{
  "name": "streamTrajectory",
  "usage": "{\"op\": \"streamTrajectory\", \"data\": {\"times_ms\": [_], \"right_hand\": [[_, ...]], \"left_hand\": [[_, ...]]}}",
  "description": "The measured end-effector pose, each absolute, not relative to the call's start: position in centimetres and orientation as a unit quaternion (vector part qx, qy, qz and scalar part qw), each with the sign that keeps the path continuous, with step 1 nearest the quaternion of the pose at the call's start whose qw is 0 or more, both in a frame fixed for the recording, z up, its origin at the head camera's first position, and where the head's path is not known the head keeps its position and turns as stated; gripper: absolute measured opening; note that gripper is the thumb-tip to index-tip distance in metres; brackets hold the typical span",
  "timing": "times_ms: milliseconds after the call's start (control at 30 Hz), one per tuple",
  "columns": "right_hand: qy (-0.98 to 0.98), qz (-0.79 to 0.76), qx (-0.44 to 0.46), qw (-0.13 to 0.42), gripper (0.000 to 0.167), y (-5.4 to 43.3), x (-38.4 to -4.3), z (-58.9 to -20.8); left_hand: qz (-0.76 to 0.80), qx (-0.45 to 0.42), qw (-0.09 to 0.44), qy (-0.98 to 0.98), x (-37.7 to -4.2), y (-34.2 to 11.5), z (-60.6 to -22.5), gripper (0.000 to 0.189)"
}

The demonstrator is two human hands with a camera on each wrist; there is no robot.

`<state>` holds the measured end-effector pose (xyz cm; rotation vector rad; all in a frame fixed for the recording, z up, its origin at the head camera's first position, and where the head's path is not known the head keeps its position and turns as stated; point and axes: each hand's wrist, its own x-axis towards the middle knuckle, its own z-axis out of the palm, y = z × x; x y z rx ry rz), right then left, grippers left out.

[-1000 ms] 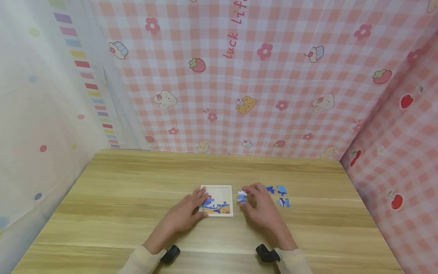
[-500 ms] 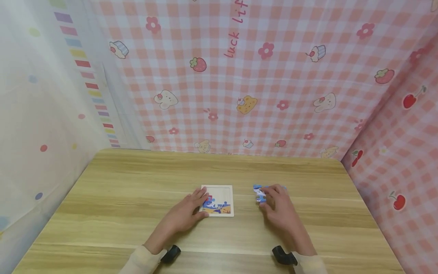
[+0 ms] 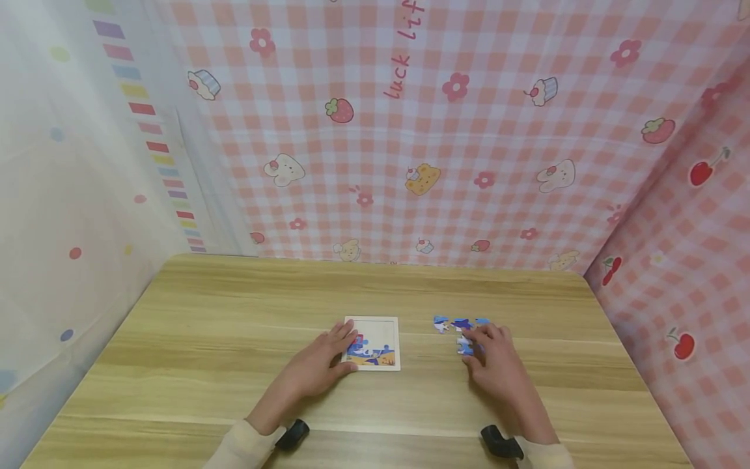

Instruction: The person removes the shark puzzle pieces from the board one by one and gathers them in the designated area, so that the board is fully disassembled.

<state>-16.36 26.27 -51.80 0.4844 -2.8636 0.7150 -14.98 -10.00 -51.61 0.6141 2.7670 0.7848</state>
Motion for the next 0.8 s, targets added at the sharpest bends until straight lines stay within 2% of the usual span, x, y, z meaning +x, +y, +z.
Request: {"op": "streamTrajectory", "data": {"times_ms": [533, 667, 800], "right_hand": [[-0.959, 0.226, 0.157, 0.068, 0.037, 26.4, -16.5, -51.9], [-0.956, 0.233, 0.156, 0.082, 0.035, 26.1, -16.4, -51.8], [-0.945, 0.251, 0.173, 0.121, 0.035, 25.2, -16.4, -51.8]], "left_hand": [[0.263, 0.198, 0.096, 0.939, -15.2, -10.0, -52.0, 0.065], [0.271, 0.191, 0.090, 0.939, -15.4, -10.1, -52.2, 0.065], [0.287, 0.176, 0.087, 0.938, -15.4, -10.2, -52.2, 0.066]]}}
